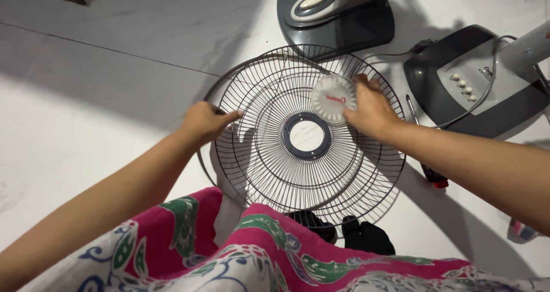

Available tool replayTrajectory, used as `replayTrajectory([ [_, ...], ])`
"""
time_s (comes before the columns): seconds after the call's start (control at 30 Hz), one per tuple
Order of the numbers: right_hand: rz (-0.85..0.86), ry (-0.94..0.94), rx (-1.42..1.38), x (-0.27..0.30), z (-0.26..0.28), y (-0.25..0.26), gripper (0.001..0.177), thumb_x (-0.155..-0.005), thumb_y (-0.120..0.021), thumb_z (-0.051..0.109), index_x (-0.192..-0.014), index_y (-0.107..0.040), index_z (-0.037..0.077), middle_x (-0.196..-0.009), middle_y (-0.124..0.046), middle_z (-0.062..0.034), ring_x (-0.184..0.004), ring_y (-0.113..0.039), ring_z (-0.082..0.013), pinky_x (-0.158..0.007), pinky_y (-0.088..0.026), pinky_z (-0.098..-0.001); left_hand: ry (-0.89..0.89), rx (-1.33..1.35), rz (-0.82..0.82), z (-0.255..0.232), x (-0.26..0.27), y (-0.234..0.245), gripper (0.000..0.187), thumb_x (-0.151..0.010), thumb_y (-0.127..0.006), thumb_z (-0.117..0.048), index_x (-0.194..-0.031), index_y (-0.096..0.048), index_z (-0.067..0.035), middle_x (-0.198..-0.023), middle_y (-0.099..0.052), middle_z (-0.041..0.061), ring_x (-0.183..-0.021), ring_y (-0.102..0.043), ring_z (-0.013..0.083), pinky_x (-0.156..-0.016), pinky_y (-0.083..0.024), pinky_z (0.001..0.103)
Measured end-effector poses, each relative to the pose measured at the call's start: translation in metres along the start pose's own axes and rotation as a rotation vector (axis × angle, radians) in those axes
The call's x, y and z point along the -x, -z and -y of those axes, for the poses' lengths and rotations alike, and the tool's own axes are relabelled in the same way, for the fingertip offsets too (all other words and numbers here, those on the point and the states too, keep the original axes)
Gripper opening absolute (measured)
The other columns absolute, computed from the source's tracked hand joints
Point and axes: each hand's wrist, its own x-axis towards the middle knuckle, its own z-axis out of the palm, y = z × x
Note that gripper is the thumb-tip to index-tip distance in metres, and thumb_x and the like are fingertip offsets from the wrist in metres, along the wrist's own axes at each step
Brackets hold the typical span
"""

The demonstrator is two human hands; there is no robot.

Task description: The person attaches a purple fan blade to a fan motor, secures it with a plastic cap, and then wipes the fan cage with a cloth.

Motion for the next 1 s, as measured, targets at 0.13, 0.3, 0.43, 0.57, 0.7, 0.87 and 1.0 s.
replayTrajectory([
  [0.13, 0.048, -0.120, 0.034, -0.001, 0.003, 0.001, 0.067, -0.077, -0.078, 0.013, -0.135, -0.047, 0.004, -0.128, -0.056, -0.0261, -0.116, -0.061, -0.0442, -0.098, -0.051, -0.0493, 0.073, 0.407, 0.070, 0.014, -0.001, -0.016, 0.064, -0.097, -0.063, -0.051, -0.093, -0.073, 0.012, -0.072, -0.069, 0.016, -0.062, -0.066, 0.0239, -0.059, -0.054, 0.041],
  [0.3, 0.004, -0.064, -0.019, -0.005, -0.003, -0.003, 0.061, -0.074, -0.075, 0.007, -0.132, -0.054, 0.004, -0.116, -0.066, -0.0223, -0.111, -0.065, -0.0393, -0.097, -0.052, -0.0447, 0.075, 0.447, 0.055, 0.023, 0.003, -0.010, 0.061, -0.100, -0.059, -0.050, -0.094, -0.075, 0.009, -0.064, -0.058, 0.010, -0.055, -0.055, 0.0204, -0.054, -0.050, 0.039],
  [0.43, -0.015, -0.046, -0.107, -0.007, -0.008, -0.007, 0.050, -0.076, -0.074, 0.010, -0.124, -0.061, 0.005, -0.103, -0.072, -0.0142, -0.099, -0.070, -0.0305, -0.089, -0.055, -0.0405, 0.074, 0.481, 0.052, 0.027, 0.010, -0.002, 0.054, -0.098, -0.055, -0.050, -0.100, -0.081, -0.003, -0.060, -0.053, 0.008, -0.054, -0.052, 0.0193, -0.055, -0.047, 0.038],
  [0.57, -0.026, -0.042, -0.145, -0.011, -0.008, -0.007, 0.047, -0.076, -0.076, 0.012, -0.120, -0.064, 0.004, -0.099, -0.072, -0.0113, -0.091, -0.070, -0.0273, -0.084, -0.056, -0.0395, 0.101, 0.484, 0.038, 0.027, 0.012, 0.006, 0.055, -0.099, -0.056, -0.051, -0.100, -0.081, -0.002, -0.059, -0.053, 0.008, -0.054, -0.051, 0.0197, -0.056, -0.046, 0.038],
  [0.7, 0.002, -0.065, -0.130, -0.010, -0.004, -0.011, 0.041, -0.081, -0.075, 0.015, -0.120, -0.065, 0.005, -0.091, -0.073, -0.0106, -0.085, -0.072, -0.0262, -0.083, -0.056, -0.0393, 0.088, 0.496, 0.035, 0.023, 0.014, 0.009, 0.055, -0.100, -0.057, -0.051, -0.098, -0.081, -0.001, -0.059, -0.051, 0.009, -0.053, -0.049, 0.0194, -0.055, -0.045, 0.038],
  [0.87, 0.056, -0.094, -0.152, -0.009, 0.002, -0.016, 0.052, -0.072, -0.080, 0.014, -0.121, -0.063, 0.006, -0.088, -0.072, -0.0078, -0.081, -0.073, -0.0234, -0.076, -0.058, -0.0381, 0.098, 0.506, 0.040, 0.009, 0.018, 0.013, 0.056, -0.099, -0.056, -0.048, -0.099, -0.078, 0.002, -0.062, -0.058, 0.010, -0.051, -0.047, 0.0189, -0.054, -0.046, 0.038],
  [1.0, 0.066, -0.078, -0.155, -0.009, 0.003, -0.016, 0.046, -0.074, -0.077, 0.010, -0.118, -0.065, 0.003, -0.088, -0.075, -0.0091, -0.080, -0.074, -0.0214, -0.077, -0.059, -0.0357, 0.087, 0.513, 0.046, 0.006, 0.020, 0.015, 0.056, -0.099, -0.056, -0.047, -0.098, -0.078, 0.006, -0.065, -0.061, 0.007, -0.050, -0.047, 0.0185, -0.054, -0.047, 0.038],
])
